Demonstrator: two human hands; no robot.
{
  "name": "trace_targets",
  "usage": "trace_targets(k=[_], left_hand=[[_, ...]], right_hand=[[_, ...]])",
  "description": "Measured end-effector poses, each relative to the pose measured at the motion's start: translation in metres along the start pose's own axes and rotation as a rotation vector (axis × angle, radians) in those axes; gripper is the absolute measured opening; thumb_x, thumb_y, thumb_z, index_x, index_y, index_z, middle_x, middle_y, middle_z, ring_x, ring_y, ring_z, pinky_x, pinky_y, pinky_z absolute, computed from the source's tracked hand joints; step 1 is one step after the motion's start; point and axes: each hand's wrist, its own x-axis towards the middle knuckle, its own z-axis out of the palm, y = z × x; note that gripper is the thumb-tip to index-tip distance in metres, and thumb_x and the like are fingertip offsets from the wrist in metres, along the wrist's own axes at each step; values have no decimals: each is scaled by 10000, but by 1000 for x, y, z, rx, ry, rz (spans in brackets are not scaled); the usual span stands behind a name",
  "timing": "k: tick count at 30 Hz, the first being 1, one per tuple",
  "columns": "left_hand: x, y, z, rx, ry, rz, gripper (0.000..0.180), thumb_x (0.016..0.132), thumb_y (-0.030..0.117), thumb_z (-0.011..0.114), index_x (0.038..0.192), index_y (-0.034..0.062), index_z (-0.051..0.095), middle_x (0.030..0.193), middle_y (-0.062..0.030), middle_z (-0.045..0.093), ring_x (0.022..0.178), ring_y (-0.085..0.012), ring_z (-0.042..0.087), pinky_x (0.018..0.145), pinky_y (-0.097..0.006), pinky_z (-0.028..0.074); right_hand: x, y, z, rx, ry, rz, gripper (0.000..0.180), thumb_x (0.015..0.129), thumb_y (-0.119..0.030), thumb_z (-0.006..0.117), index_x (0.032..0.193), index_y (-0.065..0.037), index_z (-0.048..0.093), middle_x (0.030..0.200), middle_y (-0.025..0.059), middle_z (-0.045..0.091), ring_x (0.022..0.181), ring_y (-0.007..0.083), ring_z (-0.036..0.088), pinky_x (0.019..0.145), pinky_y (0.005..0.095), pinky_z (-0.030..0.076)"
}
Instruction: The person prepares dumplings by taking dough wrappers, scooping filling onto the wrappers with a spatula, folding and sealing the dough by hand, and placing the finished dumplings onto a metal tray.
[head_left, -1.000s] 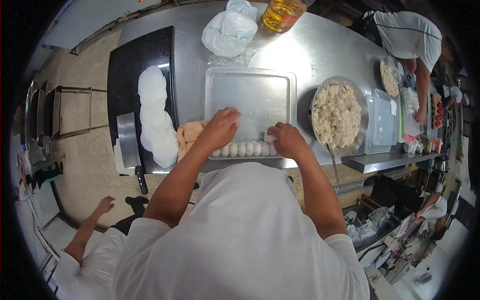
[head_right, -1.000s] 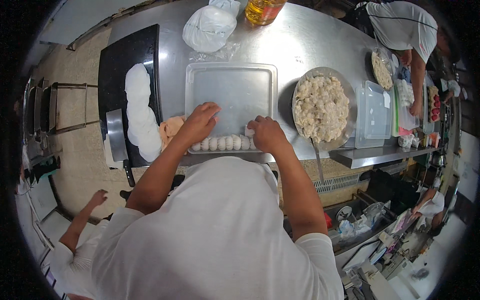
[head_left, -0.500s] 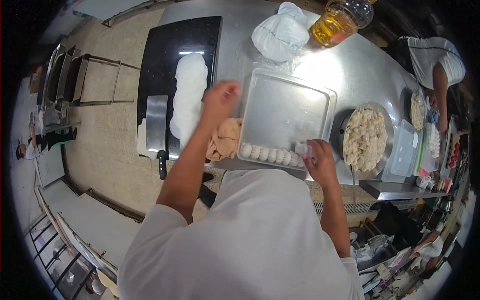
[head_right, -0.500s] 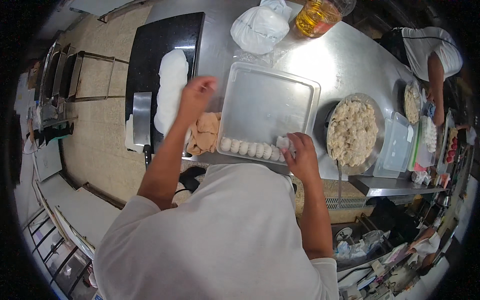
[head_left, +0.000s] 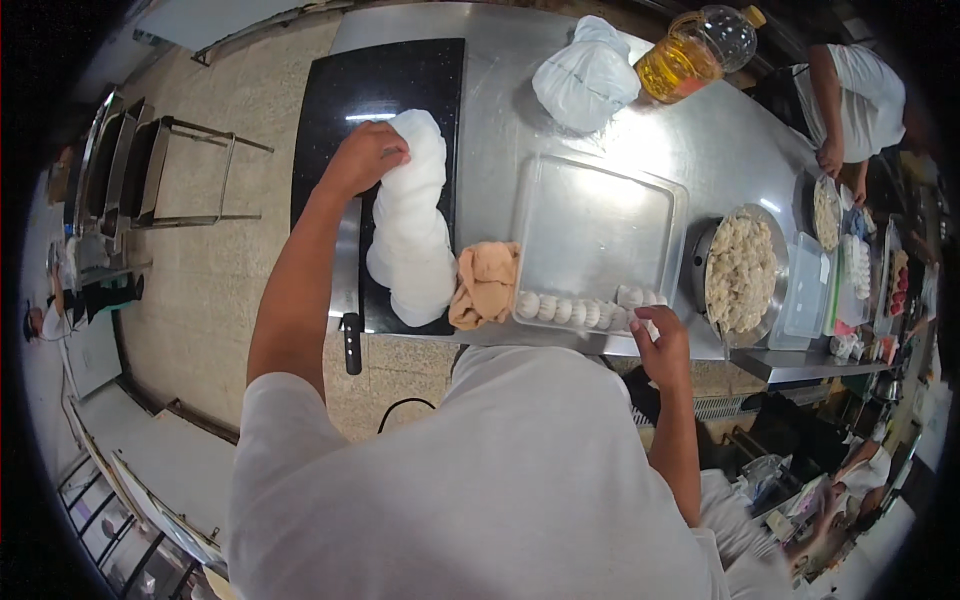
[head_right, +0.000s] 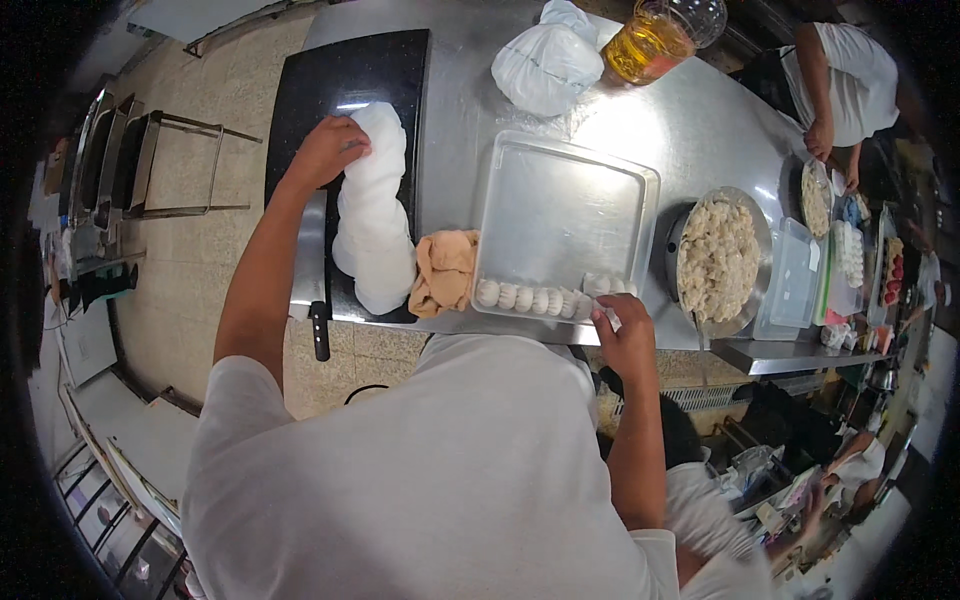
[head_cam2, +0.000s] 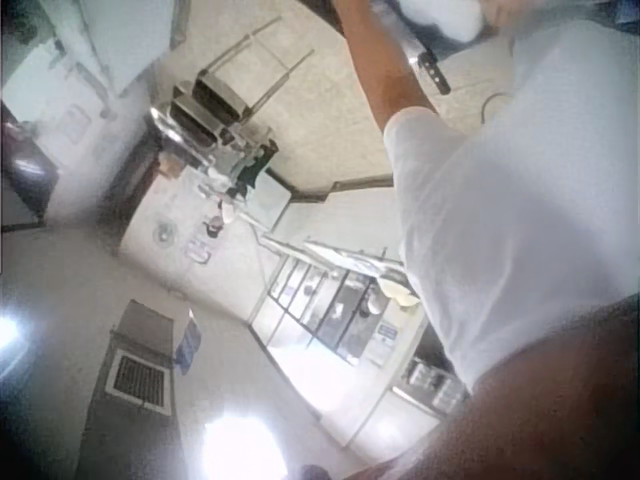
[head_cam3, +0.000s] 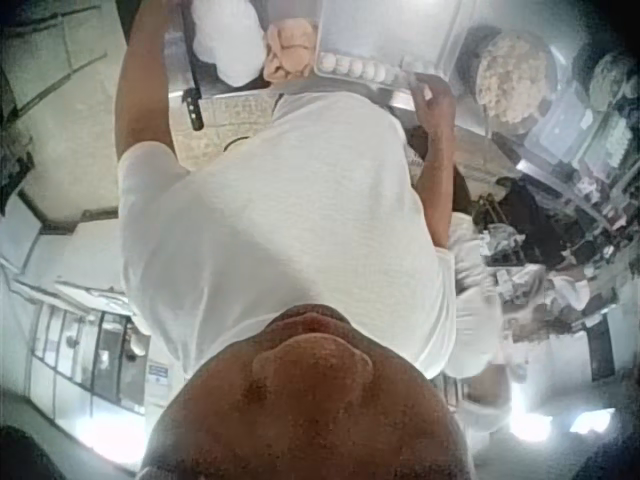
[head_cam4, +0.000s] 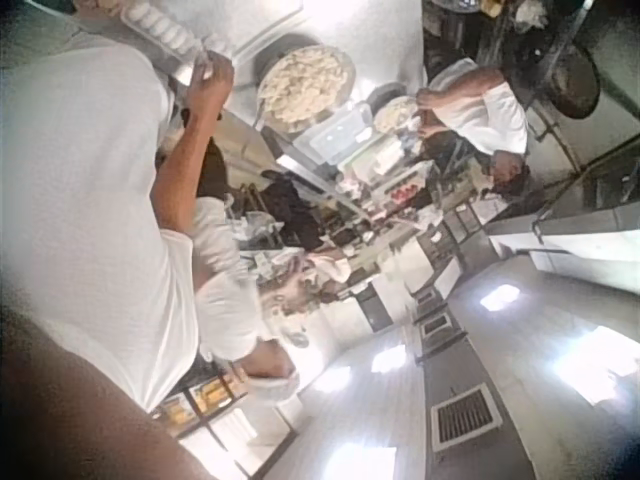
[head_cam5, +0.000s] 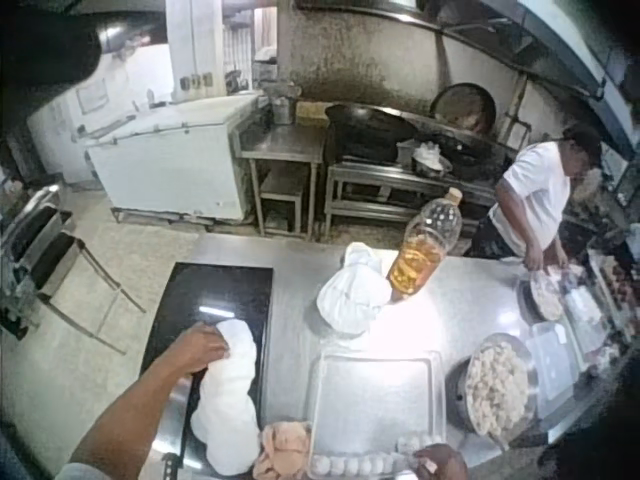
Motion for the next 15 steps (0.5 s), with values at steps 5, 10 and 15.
trace_targets(k=[5, 10, 15], left_hand=[[2, -9, 3, -41, 56, 137, 166, 836, 168, 715, 959, 59, 739, 1005, -105, 694, 1011, -326, 625, 907, -419, 502], [3, -15, 5, -16, -5, 189, 162, 862, 149, 695, 983, 50, 736, 1022, -123, 683, 1010, -322, 634, 896, -405, 517], [2, -13, 1, 23, 4, 255, 125, 880, 126, 657, 936, 17, 686, 997, -132, 684, 955, -330, 650, 873, -420, 524]], right_hand=[[-11, -18, 6, -5, 56, 57, 168, 863, -102, 697, 1002, -8, 688, 961, 171, 688, 921, 383, 650, 817, 433, 513], [-18, -29, 9, -16, 78, 96, 163, 870, -104, 694, 1002, -8, 689, 968, 169, 690, 928, 374, 655, 815, 426, 516], [-25, -31, 9, -28, 100, 165, 163, 874, -110, 691, 1002, -9, 690, 966, 165, 690, 922, 377, 658, 805, 428, 522]])
